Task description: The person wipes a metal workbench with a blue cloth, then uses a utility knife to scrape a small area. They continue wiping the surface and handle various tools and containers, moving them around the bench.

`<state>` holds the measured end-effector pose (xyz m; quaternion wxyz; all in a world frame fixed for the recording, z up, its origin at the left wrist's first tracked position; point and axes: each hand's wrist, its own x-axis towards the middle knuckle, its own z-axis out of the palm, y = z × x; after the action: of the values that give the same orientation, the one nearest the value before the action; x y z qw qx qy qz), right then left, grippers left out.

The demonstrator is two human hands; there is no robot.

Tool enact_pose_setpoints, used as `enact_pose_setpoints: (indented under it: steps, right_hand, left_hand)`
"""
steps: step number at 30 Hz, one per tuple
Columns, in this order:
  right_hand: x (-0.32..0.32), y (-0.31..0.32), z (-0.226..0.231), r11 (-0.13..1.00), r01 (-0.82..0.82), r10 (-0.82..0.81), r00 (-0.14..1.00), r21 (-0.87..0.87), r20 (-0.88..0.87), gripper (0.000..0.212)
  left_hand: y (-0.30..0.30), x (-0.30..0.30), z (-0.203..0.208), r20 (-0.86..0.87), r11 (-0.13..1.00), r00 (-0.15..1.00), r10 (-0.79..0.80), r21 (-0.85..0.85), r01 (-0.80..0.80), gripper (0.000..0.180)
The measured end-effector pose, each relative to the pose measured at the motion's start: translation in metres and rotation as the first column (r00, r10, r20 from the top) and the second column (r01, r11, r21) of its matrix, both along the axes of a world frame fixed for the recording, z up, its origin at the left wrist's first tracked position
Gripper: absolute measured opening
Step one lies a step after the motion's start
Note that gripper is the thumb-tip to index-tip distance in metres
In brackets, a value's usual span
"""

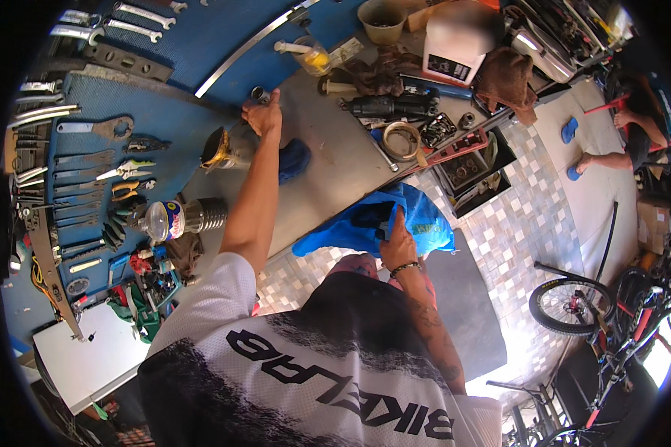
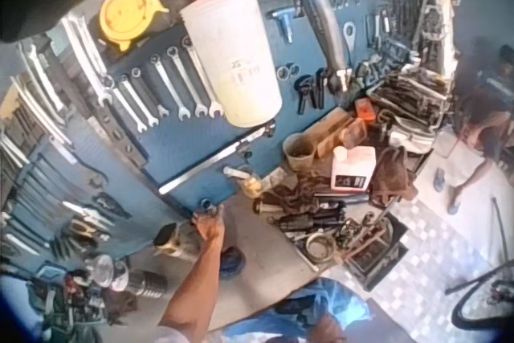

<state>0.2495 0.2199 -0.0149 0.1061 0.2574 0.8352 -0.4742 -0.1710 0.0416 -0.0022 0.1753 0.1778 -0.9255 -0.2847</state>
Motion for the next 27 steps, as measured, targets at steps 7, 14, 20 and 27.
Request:
enact_pose_setpoints:
  steps: [7, 14, 20, 27]
  right_hand:
    - [0.003, 0.010, 0.004, 0.996, 0.013, -0.013, 1.000, -0.086, 0.008, 0.109]
    - [0.000, 0.011, 0.009, 0.998, -0.009, 0.006, 0.999, -0.056, -0.051, 0.106]
    - [-0.002, 0.018, 0.014, 0.991, -0.001, 0.006, 0.999, -0.130, 0.040, 0.104]
    - [-0.001, 0.016, 0.011, 0.992, -0.066, 0.062, 0.998, -0.103, -0.033, 0.103]
  left_hand:
    - [-0.029, -0.005, -0.005, 0.016, 0.997, 0.999, -0.039, 0.060, 0.038, 0.063]
    - [-0.045, 0.079, 0.021, -0.098, 0.975, 0.979, -0.177, -0.156, 0.161, 0.049]
    - [-0.094, 0.162, 0.049, -0.087, 0.998, 0.996, -0.035, -0.053, 0.030, 0.045]
    - [-0.165, 0.176, 0.029, 0.101, 0.984, 0.979, 0.176, -0.045, -0.173, 0.042]
